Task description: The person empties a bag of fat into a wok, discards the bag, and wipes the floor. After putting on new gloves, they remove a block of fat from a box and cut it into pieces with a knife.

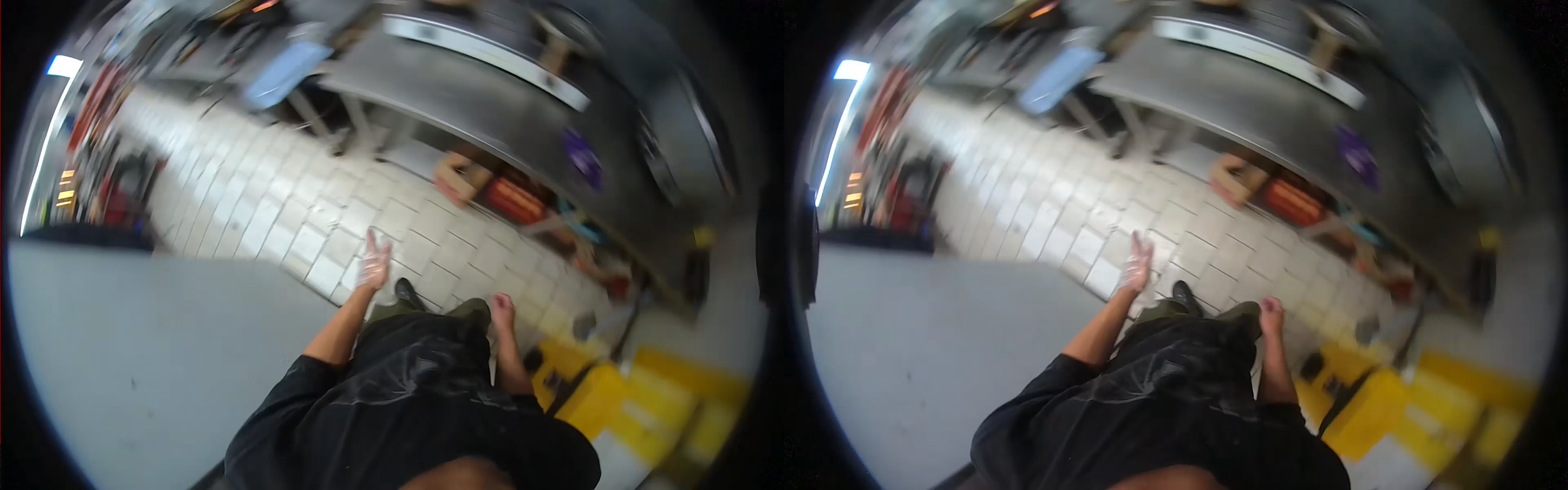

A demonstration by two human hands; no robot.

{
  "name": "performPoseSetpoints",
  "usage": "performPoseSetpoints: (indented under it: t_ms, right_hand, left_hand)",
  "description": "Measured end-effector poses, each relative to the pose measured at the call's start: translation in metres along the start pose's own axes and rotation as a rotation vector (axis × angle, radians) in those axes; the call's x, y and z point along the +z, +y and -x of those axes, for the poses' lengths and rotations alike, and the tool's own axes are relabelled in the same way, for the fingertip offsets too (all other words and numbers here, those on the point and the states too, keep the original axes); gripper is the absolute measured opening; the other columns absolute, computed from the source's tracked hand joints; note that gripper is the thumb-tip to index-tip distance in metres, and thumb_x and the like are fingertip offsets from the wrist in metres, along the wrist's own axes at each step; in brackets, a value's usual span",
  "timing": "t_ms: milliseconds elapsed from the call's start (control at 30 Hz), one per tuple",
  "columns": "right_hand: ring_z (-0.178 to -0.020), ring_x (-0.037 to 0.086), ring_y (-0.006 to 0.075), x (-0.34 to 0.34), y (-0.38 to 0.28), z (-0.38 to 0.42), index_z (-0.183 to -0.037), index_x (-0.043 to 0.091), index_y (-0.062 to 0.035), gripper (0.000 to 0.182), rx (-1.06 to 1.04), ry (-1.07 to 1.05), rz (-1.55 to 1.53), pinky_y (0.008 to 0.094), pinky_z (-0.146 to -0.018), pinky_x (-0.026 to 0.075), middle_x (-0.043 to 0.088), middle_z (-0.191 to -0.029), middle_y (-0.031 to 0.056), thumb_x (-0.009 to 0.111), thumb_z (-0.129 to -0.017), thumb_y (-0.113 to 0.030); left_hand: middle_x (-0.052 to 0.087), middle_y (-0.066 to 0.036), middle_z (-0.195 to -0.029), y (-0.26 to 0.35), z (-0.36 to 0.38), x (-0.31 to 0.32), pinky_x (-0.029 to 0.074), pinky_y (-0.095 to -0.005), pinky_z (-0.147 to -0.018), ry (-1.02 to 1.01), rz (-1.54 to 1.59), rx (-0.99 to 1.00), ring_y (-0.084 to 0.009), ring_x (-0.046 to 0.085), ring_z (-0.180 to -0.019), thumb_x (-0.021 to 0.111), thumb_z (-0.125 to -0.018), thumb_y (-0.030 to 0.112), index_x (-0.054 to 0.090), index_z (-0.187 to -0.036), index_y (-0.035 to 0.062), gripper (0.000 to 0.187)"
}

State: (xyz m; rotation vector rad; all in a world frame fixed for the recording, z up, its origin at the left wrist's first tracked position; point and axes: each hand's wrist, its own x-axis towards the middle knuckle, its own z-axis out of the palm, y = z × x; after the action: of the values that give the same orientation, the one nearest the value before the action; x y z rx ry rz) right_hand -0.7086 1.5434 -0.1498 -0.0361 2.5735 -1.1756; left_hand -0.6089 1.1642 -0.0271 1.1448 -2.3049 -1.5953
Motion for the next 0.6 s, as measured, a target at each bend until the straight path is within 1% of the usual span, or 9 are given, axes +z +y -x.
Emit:
performPoseSetpoints:
  t_ms: [67, 133, 200, 233, 367, 433, 500, 533, 600]
  right_hand:
    - [-0.090, 0.062, 0.0192, 0.065, -0.160, -0.015, -0.104, 0.061, -0.0020, 0.025, -0.211, -0.527, -0.253, 0.0316, -0.080, 0.049, 0.065, -0.093, 0.0098, 0.066, -0.086, -0.019]
    - [-0.082, 0.063, 0.0203, 0.106, -0.293, -0.006, -0.101, 0.061, 0.0004, 0.022, -0.414, -0.862, -0.218, 0.0298, -0.075, 0.049, 0.066, -0.085, 0.0119, 0.065, -0.087, -0.016]
    - [-0.082, 0.062, 0.0249, 0.141, -0.388, -0.004, -0.098, 0.062, 0.0005, 0.021, -0.625, -0.940, -0.093, 0.0321, -0.073, 0.049, 0.065, -0.087, 0.0143, 0.065, -0.085, -0.016]
    - [-0.082, 0.062, 0.0295, 0.160, -0.416, -0.006, -0.094, 0.063, 0.0006, 0.019, -0.793, -0.962, 0.013, 0.0343, -0.072, 0.048, 0.064, -0.089, 0.0167, 0.065, -0.083, -0.015]
    - [-0.076, 0.060, 0.0314, 0.248, -0.476, -0.050, -0.084, 0.064, 0.0000, 0.017, -0.900, -1.131, 0.047, 0.0356, -0.067, 0.046, 0.060, -0.078, 0.0163, 0.063, -0.085, -0.017]
    - [-0.075, 0.060, 0.0327, 0.299, -0.496, -0.071, -0.078, 0.064, -0.0011, 0.019, -1.106, -1.286, 0.114, 0.0394, -0.068, 0.046, 0.060, -0.077, 0.0159, 0.061, -0.086, -0.018]
    - [-0.080, 0.061, 0.0329, 0.347, -0.523, -0.089, -0.084, 0.065, -0.0026, 0.021, -1.133, -1.467, 0.256, 0.0401, -0.071, 0.047, 0.063, -0.082, 0.0152, 0.061, -0.086, -0.023]
    - [-0.082, 0.061, 0.0335, 0.371, -0.540, -0.097, -0.087, 0.066, -0.0041, 0.023, -1.132, -1.583, 0.367, 0.0402, -0.073, 0.048, 0.064, -0.084, 0.0155, 0.061, -0.085, -0.027]
    - [-0.087, 0.062, 0.0333, 0.432, -0.582, -0.116, -0.094, 0.067, -0.0067, 0.030, -1.154, -1.781, 0.538, 0.0383, -0.078, 0.049, 0.066, -0.091, 0.0151, 0.063, -0.083, -0.034]
  left_hand:
    - [0.003, -0.023, -0.154, 0.014, -0.027, -0.035, 0.013, -0.0368, -0.116, 0.226, 0.116, 0.054, -0.0336, 0.008, -0.143, 0.044, -0.094, 0.048, -0.002, -0.147, -0.0034, 0.087]
    - [0.002, -0.023, -0.154, 0.020, -0.058, -0.063, 0.014, -0.0369, -0.116, 0.348, 0.220, 0.056, -0.0349, 0.009, -0.143, 0.046, -0.094, 0.043, -0.003, -0.146, -0.0031, 0.085]
    - [0.001, -0.023, -0.154, 0.024, -0.082, -0.097, 0.014, -0.0371, -0.116, 0.417, 0.289, 0.084, -0.0353, 0.009, -0.143, 0.046, -0.094, 0.041, -0.004, -0.147, -0.0016, 0.084]
    - [0.001, -0.024, -0.154, 0.020, -0.094, -0.108, 0.014, -0.0373, -0.115, 0.419, 0.343, 0.124, -0.0356, 0.009, -0.143, 0.047, -0.095, 0.038, -0.004, -0.147, -0.0001, 0.082]
    - [0.003, -0.016, -0.156, -0.053, -0.155, -0.169, 0.016, -0.0371, -0.114, 0.655, 0.777, 0.032, -0.0324, 0.016, -0.142, 0.036, -0.098, 0.047, -0.002, -0.149, 0.0070, 0.075]
    - [0.005, -0.014, -0.156, -0.106, -0.177, -0.205, 0.015, -0.0358, -0.114, 0.787, 0.805, -0.125, -0.0289, 0.018, -0.142, 0.031, -0.097, 0.055, 0.000, -0.149, 0.0069, 0.078]
    - [0.034, -0.020, -0.145, -0.203, -0.192, -0.231, 0.029, -0.0410, -0.109, 0.882, 0.949, -0.189, -0.0312, 0.032, -0.135, 0.041, -0.093, 0.059, 0.013, -0.149, 0.0058, 0.082]
    - [0.034, -0.020, -0.145, -0.206, -0.188, -0.256, 0.029, -0.0410, -0.109, 0.949, 0.947, -0.195, -0.0312, 0.032, -0.135, 0.041, -0.093, 0.059, 0.013, -0.149, 0.0058, 0.082]
    - [0.058, -0.016, -0.120, -0.204, -0.169, -0.312, 0.044, -0.0352, -0.093, 0.871, 0.785, -0.612, -0.0255, 0.057, -0.109, 0.038, -0.095, 0.053, 0.035, -0.139, 0.0033, 0.066]
